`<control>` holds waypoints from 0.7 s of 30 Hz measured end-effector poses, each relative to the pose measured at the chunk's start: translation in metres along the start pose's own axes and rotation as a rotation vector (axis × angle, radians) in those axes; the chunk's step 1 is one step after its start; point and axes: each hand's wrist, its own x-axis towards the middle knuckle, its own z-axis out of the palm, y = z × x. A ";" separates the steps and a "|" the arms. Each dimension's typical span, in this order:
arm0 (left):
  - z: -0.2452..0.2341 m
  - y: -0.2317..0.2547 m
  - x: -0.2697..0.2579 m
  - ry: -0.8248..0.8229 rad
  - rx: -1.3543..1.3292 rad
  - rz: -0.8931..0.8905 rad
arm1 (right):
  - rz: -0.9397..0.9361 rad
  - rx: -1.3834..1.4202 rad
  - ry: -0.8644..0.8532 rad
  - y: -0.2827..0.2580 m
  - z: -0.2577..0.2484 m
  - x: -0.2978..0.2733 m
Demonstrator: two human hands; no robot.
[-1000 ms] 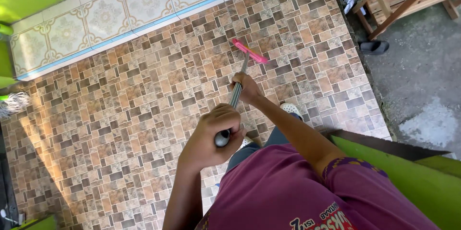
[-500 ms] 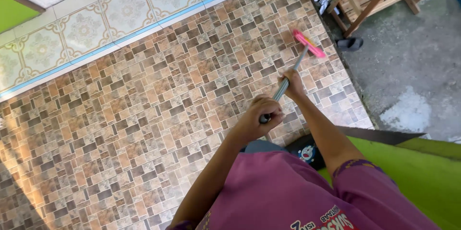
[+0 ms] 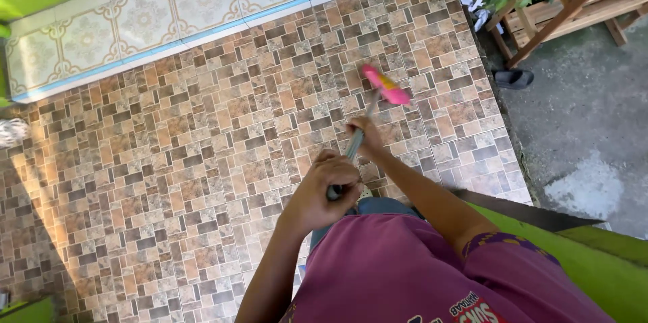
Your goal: Sweeping a tiled floor with a long-handled broom.
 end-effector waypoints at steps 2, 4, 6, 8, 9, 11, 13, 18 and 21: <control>-0.005 0.012 -0.003 0.009 0.052 -0.022 | 0.000 0.047 -0.008 -0.034 0.020 0.007; -0.008 0.024 -0.007 0.016 0.104 -0.043 | 0.002 0.094 -0.013 -0.066 0.028 0.010; -0.009 0.035 -0.007 0.084 0.207 0.054 | -0.080 0.001 -0.074 -0.094 0.023 0.016; -0.008 0.042 -0.010 0.105 0.204 0.066 | -0.125 -0.083 -0.129 -0.118 0.010 0.024; -0.009 0.046 -0.011 0.115 0.196 0.077 | -0.161 -0.167 -0.179 -0.130 0.004 0.028; -0.010 0.046 -0.015 0.152 0.193 0.089 | -0.192 -0.173 -0.193 -0.127 -0.004 0.040; -0.003 0.042 -0.019 0.189 0.180 0.090 | -0.212 -0.180 -0.218 -0.115 -0.016 0.046; 0.021 -0.017 -0.004 0.266 0.076 0.156 | -0.099 -0.356 -0.196 -0.064 -0.060 0.070; 0.049 -0.077 0.013 0.231 0.061 0.126 | -0.285 -0.395 -0.199 0.004 -0.084 0.073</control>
